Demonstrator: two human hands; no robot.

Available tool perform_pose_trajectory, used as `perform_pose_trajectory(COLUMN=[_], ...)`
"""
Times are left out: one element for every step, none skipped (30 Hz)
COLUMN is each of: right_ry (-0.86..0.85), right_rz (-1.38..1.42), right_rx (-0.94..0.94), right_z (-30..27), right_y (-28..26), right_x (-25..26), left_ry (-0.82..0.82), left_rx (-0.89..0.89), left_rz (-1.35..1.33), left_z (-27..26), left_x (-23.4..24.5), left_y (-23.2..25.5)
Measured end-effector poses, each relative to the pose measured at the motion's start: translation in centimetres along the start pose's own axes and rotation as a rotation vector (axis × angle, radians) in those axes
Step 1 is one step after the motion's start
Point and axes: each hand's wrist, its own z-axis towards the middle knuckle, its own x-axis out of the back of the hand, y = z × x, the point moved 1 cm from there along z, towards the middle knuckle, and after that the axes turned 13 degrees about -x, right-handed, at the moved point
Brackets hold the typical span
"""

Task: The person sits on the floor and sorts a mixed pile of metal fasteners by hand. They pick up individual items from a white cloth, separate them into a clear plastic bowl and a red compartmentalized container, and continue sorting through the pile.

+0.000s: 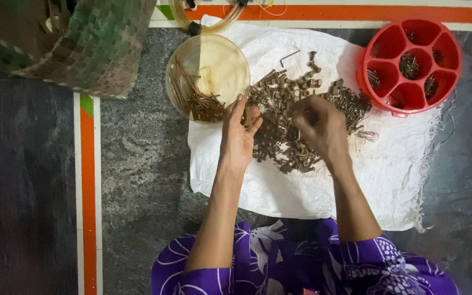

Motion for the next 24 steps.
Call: perform_pose_trajectory(right_ry=[-0.041, -0.048, -0.055, -0.063, -0.05, -0.036, -0.023, 0.003, 0.03, 0.057, 0.072, 0.086, 0.095, 0.073, 0.051, 0.029, 0.036, 0.043, 0.051, 0.093, 0.129, 0.166, 0.235, 0.304], right_rz=[0.051, 0.061, 0.071, 0.081, 0.097, 0.112, 0.127, 0.042, -0.045, -0.132, -0.197, -0.262, -0.326, -0.338, -0.349, -0.36, -0.303, -0.246, -0.189, -0.166, -0.142, -0.118, -0.079, -0.04], right_rx=[-0.008, 0.105, 0.219, 0.333, 0.228, 0.123, 0.018, 0.122, 0.224, 0.326, 0.397, 0.468, 0.537, 0.454, 0.373, 0.292, 0.283, 0.274, 0.267, 0.221, 0.176, 0.13, 0.146, 0.163], right_z=[-0.4, -0.7, -0.8, -0.9, -0.9, -0.9, -0.8, -0.8, -0.8, -0.8, -1.2, -1.7, -2.1, -2.0, -1.8, -1.7, -1.5, -1.3, -0.8, -0.3, 0.0, 0.4, 0.8, 1.1], right_y=[-0.5, -1.0, -1.3, -1.6, -1.5, -1.2, -0.8, -0.6, -0.5, -0.1, 0.4, 0.7, 1.2, 2.0, 2.7, 3.4, 3.8, 4.2, 4.4, 4.4, 4.4, 4.3, 4.2, 3.8], right_x=[-0.3, -0.4, -0.5, -0.8, -1.2, -1.7, -2.1, -3.0, -4.3, -5.2, -6.2, -7.8, -8.9, -9.3, -9.8, -10.1, -10.1, -9.8, -9.2, -8.4, -7.4, -6.2, -4.4, -2.9], left_ry=[-0.022, -0.043, -0.019, 0.007, 0.034, 0.004, -0.027, -0.058, -0.078, -0.099, -0.121, -0.095, -0.065, -0.036, 0.004, 0.043, 0.08, 0.087, 0.092, 0.097, 0.085, 0.073, 0.064, 0.092], left_rx=[-0.001, -0.002, 0.043, 0.088, 0.132, 0.086, 0.039, -0.008, -0.05, -0.092, -0.134, -0.128, -0.121, -0.114, -0.082, -0.05, -0.017, -0.003, 0.01, 0.022, 0.008, -0.005, -0.019, -0.019], left_rz=[-0.011, -0.023, -0.029, -0.035, -0.041, -0.036, -0.031, -0.026, -0.079, -0.133, -0.188, -0.199, -0.208, -0.217, -0.224, -0.23, -0.236, -0.226, -0.218, -0.21, -0.192, -0.174, -0.157, -0.126], left_z=[0.0, 0.0, -0.1, -0.1, -0.2, -0.3, -0.5, -0.6, -0.6, -0.5, -0.4, -0.2, -0.2, -0.1, 0.0, 0.1, 0.2, 0.2, 0.3, 0.4, 0.3, 0.3, 0.2, 0.1], left_x=[-0.2, -0.4, -0.6, -0.7, -0.7, -0.7, -0.5, -0.2, 0.0, 0.2, 0.2, 0.4, 0.6, 0.8, 0.9, 1.0, 1.0, 0.9, 0.8, 0.6, 0.5, 0.5, 0.5, 0.5], left_y=[-0.2, -0.2, -0.2, -0.1, 0.0, 0.3, 0.7, 1.1, 1.4, 1.7, 1.8, 1.8, 1.8, 1.7, 1.5, 1.3, 1.0, 0.9, 0.7, 0.6, 0.6, 0.6, 0.7, 0.7])
